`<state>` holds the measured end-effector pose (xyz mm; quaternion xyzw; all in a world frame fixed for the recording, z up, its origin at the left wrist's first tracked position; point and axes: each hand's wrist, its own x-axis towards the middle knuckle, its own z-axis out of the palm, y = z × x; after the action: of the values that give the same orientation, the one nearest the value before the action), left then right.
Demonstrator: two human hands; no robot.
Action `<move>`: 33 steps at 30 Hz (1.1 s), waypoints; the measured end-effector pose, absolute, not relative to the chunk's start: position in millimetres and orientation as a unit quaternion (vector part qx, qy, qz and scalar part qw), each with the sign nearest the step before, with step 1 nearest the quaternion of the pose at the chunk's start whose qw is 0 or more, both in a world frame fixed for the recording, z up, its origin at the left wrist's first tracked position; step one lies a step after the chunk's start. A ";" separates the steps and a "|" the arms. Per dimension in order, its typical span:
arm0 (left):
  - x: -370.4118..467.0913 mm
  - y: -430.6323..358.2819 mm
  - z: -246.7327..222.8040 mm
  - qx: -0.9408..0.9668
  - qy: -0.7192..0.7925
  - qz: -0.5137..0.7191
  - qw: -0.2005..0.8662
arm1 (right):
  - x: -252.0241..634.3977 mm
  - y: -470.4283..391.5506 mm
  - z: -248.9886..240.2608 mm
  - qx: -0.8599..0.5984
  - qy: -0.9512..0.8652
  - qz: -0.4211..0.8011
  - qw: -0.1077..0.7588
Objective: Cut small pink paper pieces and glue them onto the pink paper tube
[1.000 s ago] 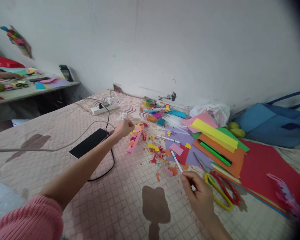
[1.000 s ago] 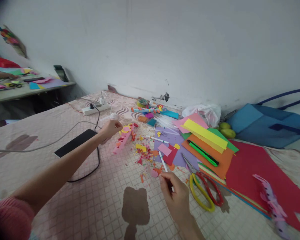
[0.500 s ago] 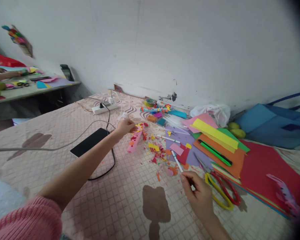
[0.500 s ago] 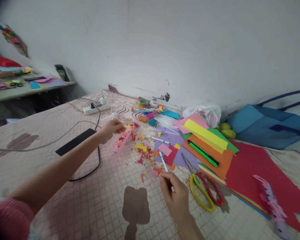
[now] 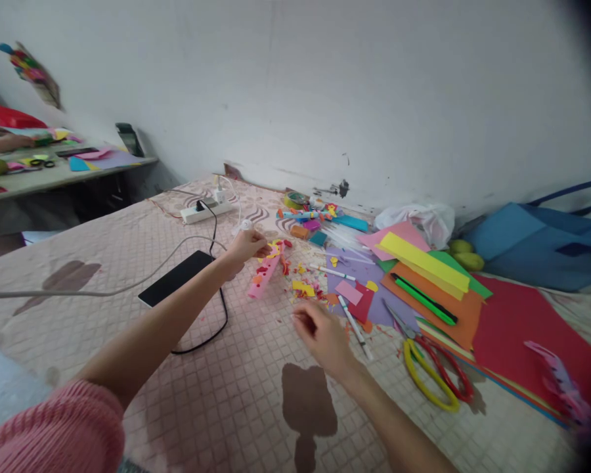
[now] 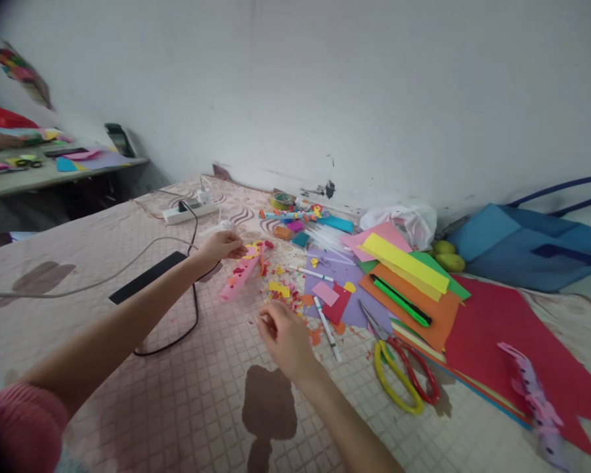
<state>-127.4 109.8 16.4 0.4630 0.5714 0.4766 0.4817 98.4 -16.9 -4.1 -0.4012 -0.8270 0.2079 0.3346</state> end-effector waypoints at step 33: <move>-102.0 102.3 82.9 0.541 0.405 0.602 0.425 | 6.6 13.2 -25.7 -0.414 -0.901 0.019 0.125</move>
<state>-102.0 102.3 82.9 0.5408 0.4050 0.6022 0.4252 6.6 13.2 -25.7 -0.4143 -0.9013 0.0190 0.1254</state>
